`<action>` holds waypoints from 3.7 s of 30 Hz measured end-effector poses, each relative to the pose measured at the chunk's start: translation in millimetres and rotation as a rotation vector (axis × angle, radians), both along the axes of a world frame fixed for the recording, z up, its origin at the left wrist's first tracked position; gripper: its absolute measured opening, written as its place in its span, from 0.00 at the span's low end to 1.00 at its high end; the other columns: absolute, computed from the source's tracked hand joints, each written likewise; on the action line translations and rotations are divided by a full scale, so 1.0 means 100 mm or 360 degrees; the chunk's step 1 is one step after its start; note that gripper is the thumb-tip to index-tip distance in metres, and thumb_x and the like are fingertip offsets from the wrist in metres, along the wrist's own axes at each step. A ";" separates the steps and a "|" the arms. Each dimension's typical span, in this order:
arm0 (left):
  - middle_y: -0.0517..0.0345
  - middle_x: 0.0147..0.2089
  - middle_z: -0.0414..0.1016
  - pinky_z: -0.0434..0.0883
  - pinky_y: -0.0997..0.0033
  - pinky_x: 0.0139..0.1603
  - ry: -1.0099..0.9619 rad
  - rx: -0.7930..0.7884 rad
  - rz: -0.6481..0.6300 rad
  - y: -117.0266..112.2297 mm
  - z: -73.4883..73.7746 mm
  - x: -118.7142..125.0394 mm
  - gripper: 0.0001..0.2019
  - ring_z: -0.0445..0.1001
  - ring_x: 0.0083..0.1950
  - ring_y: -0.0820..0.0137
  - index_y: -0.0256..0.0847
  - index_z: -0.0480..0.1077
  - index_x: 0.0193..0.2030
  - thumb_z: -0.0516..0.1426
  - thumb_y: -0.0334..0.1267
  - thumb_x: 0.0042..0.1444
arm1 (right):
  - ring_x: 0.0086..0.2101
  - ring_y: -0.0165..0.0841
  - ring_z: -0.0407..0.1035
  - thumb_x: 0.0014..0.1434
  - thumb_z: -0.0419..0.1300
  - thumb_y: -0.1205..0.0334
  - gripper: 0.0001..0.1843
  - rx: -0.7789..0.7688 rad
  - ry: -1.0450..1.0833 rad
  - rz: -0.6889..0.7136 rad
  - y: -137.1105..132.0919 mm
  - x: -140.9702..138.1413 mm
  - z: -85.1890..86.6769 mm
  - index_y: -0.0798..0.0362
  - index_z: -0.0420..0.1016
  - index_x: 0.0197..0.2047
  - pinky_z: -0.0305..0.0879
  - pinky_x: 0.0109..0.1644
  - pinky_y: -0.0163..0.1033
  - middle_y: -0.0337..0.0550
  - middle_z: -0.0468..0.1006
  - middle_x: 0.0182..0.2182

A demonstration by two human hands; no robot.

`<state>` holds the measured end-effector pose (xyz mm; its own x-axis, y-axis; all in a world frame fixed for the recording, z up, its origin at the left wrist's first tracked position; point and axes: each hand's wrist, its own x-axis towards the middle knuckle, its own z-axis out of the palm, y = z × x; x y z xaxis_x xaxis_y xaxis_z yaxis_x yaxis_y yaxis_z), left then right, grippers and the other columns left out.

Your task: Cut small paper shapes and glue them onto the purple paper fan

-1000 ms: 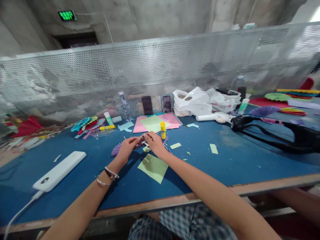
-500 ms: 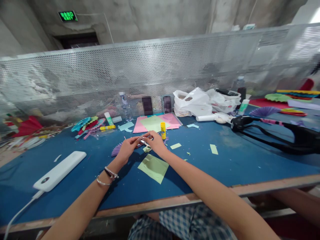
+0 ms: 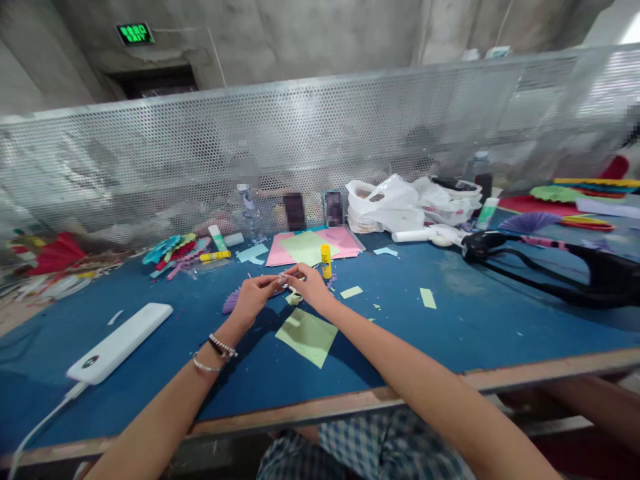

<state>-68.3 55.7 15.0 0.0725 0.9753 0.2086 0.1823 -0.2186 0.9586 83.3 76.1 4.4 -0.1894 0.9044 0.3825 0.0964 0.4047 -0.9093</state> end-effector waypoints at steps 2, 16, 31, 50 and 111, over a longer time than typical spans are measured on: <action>0.53 0.34 0.78 0.69 0.70 0.39 -0.0019 -0.0012 0.0026 0.01 0.00 0.00 0.18 0.73 0.35 0.66 0.36 0.76 0.35 0.61 0.48 0.42 | 0.29 0.30 0.65 0.54 0.54 0.49 0.16 -0.0087 0.0057 0.0057 0.00 -0.01 -0.02 0.54 0.71 0.32 0.59 0.31 0.34 0.39 0.71 0.26; 0.54 0.31 0.77 0.69 0.72 0.33 0.0325 0.0234 0.0190 0.03 -0.03 -0.03 0.16 0.73 0.31 0.67 0.36 0.76 0.33 0.58 0.48 0.47 | 0.32 0.29 0.66 0.58 0.50 0.52 0.14 0.0154 0.0029 -0.0051 -0.01 0.00 -0.06 0.52 0.68 0.36 0.62 0.38 0.35 0.40 0.71 0.35; 0.53 0.32 0.77 0.71 0.71 0.36 0.0449 0.0186 0.0183 0.07 -0.07 -0.05 0.13 0.75 0.32 0.66 0.37 0.75 0.36 0.56 0.42 0.48 | 0.34 0.31 0.64 0.60 0.46 0.53 0.15 0.0305 -0.0163 -0.0126 -0.03 0.00 -0.05 0.52 0.69 0.35 0.61 0.38 0.36 0.41 0.68 0.33; 0.52 0.37 0.77 0.65 0.76 0.29 0.0063 -0.0141 0.0063 0.02 -0.03 -0.01 0.23 0.74 0.34 0.68 0.37 0.73 0.44 0.60 0.49 0.44 | 0.33 0.30 0.64 0.59 0.50 0.58 0.10 0.0409 -0.0356 -0.0205 -0.03 0.00 -0.03 0.53 0.69 0.36 0.60 0.38 0.36 0.42 0.68 0.34; 0.52 0.43 0.75 0.64 0.75 0.33 -0.0070 -0.0272 -0.0072 0.02 -0.07 -0.01 0.15 0.74 0.39 0.68 0.40 0.74 0.39 0.53 0.46 0.51 | 0.33 0.29 0.64 0.55 0.53 0.67 0.08 0.0544 -0.0457 -0.0211 -0.05 0.00 -0.06 0.52 0.69 0.40 0.63 0.39 0.37 0.42 0.66 0.37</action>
